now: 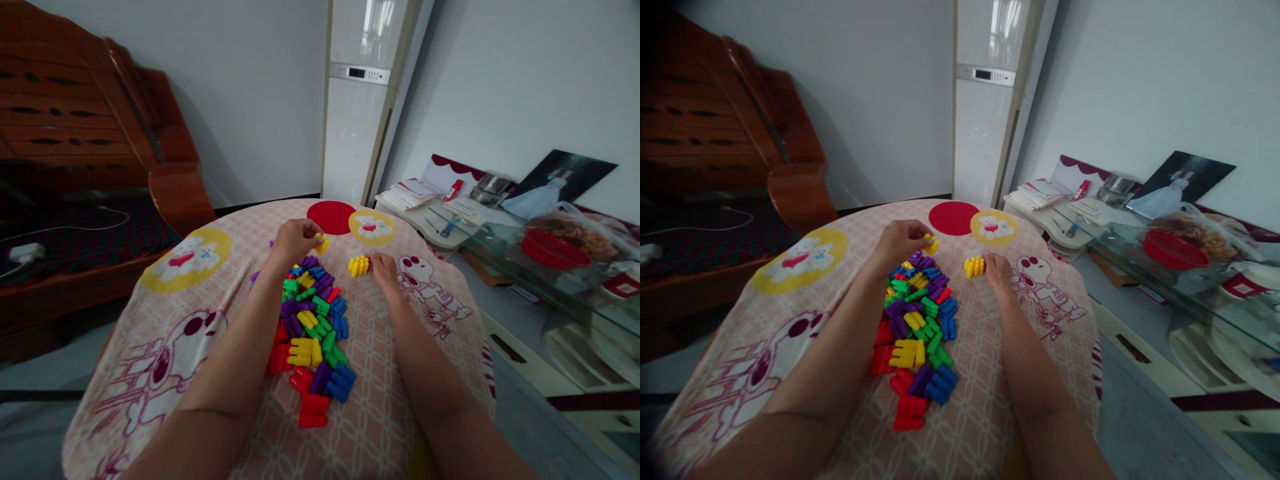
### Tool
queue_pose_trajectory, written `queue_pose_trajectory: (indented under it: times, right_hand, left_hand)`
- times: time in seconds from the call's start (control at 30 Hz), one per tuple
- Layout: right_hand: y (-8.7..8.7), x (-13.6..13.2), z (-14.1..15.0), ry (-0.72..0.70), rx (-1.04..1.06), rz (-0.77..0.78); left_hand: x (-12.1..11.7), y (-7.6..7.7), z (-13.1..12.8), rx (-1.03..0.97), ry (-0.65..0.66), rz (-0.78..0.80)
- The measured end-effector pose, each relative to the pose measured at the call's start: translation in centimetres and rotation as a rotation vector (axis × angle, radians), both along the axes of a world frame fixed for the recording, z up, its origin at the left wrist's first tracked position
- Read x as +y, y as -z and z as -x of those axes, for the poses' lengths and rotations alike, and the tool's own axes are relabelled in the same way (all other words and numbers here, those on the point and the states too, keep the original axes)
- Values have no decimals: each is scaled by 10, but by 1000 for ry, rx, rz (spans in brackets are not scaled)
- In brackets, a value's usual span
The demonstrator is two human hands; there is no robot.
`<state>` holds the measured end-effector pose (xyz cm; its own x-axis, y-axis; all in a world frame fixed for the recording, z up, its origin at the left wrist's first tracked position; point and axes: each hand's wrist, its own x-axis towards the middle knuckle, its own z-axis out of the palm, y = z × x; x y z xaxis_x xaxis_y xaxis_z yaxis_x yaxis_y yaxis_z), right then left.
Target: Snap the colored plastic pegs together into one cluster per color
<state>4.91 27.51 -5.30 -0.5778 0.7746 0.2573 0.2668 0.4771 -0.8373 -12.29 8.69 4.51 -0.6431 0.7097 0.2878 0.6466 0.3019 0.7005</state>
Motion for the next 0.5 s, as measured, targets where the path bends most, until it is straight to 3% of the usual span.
queue_pose_trajectory:
  times: [0.1, 0.27, 0.33, 0.5]
  right_hand:
    - [1, 1, -1, -3, 66, 75]
    - [-17, 2, -9, 102, 169, 30]
    - [-31, 0, -13, 25, 193, 60]
    - [-64, -12, -21, -368, 144, 245]
  left_hand:
    - [23, 7, -35, -36, 175, -54]
    - [42, 27, -64, 90, 249, -32]
    - [43, 30, -65, 71, 284, -46]
    - [41, 30, -62, -20, 336, -167]
